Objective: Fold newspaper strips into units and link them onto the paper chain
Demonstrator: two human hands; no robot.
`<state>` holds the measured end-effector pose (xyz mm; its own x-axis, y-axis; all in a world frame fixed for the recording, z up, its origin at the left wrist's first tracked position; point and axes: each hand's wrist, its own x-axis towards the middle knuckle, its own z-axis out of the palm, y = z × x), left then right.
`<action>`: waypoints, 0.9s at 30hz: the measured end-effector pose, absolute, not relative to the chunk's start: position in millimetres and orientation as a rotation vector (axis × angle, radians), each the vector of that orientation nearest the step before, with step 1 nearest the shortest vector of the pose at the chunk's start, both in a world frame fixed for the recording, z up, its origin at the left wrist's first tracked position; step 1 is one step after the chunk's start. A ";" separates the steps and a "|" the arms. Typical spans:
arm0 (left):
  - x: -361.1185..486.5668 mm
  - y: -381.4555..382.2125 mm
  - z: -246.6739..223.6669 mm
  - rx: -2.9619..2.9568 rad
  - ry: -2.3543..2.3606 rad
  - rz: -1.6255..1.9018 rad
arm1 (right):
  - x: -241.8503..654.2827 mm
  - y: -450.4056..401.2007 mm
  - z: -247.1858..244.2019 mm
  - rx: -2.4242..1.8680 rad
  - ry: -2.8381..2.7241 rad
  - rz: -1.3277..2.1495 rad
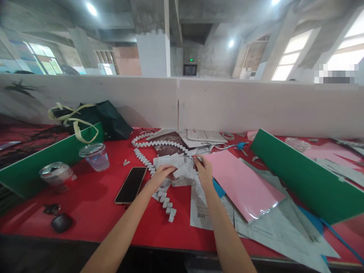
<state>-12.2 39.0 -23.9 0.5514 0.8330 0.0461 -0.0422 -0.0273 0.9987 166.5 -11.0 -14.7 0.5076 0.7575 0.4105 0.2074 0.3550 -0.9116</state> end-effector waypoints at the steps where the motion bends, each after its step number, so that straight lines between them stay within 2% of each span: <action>1: -11.4 37.8 -24.2 1.450 0.694 0.782 | 164.5 -10.7 -15.1 -1.202 -1.054 0.492; 5: -7.8 32.0 -24.9 1.470 0.567 0.664 | 154.3 -9.0 -19.3 -1.235 -1.205 0.590; 9: -7.0 30.0 -24.6 1.394 0.653 0.740 | 146.7 -9.7 -21.9 -1.250 -1.312 0.574; 13: -9.5 32.6 -26.4 1.579 0.615 0.746 | 143.7 -10.9 -21.7 -1.263 -1.389 0.549; 19: -10.2 33.6 -27.8 1.706 0.603 0.641 | 149.1 -3.7 -23.4 -1.199 -1.149 0.646; 27: -13.9 35.0 -28.5 1.761 0.602 0.740 | 174.0 -3.9 -27.1 -1.224 -0.924 0.486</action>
<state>-13.9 35.0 -28.5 0.6781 0.7105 0.1882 0.0392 -0.2906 0.9560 174.0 -3.9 -27.1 0.5628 0.7553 0.3357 0.1522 0.3045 -0.9403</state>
